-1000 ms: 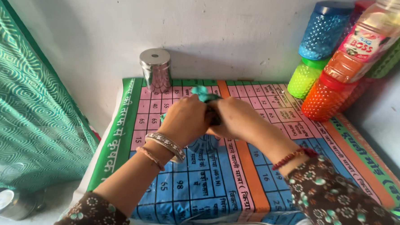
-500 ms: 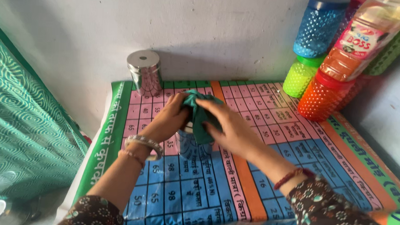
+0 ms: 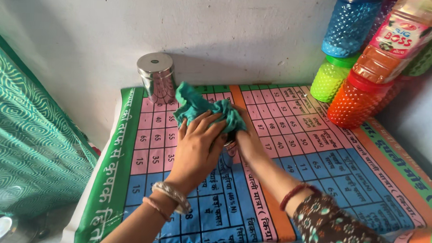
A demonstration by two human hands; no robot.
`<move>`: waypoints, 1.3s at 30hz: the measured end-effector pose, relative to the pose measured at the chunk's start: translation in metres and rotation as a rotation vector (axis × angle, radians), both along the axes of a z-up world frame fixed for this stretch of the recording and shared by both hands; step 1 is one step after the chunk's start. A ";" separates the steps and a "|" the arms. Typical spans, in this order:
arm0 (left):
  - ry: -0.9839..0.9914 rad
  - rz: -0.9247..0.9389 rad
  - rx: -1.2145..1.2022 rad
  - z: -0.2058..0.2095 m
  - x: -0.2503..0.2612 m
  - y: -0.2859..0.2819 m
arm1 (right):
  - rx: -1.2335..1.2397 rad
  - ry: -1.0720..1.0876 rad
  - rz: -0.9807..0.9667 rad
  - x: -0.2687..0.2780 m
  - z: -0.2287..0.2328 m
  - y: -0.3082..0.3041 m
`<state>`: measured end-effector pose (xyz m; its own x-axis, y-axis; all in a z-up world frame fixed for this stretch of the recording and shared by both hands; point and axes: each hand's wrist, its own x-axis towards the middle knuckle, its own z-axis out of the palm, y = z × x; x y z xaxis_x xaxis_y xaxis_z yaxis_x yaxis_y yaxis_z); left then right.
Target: The person opens the lid of a metal canister, wipes the inside of the canister and the lid with a green cloth, then closes the lid and wipes the outside of the container, turning it as they wipe.
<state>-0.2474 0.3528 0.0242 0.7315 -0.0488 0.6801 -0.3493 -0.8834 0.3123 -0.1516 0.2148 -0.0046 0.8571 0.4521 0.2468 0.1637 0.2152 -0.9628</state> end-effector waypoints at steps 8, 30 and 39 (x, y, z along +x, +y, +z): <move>0.103 -0.113 -0.447 -0.007 0.045 0.037 | -0.356 -0.327 -0.325 -0.077 0.002 0.012; 0.129 0.137 0.011 0.022 -0.003 -0.020 | -0.045 0.270 0.018 0.007 0.015 -0.003; 0.345 0.045 -0.323 -0.002 0.049 0.039 | -0.190 0.012 -0.231 -0.055 0.027 0.017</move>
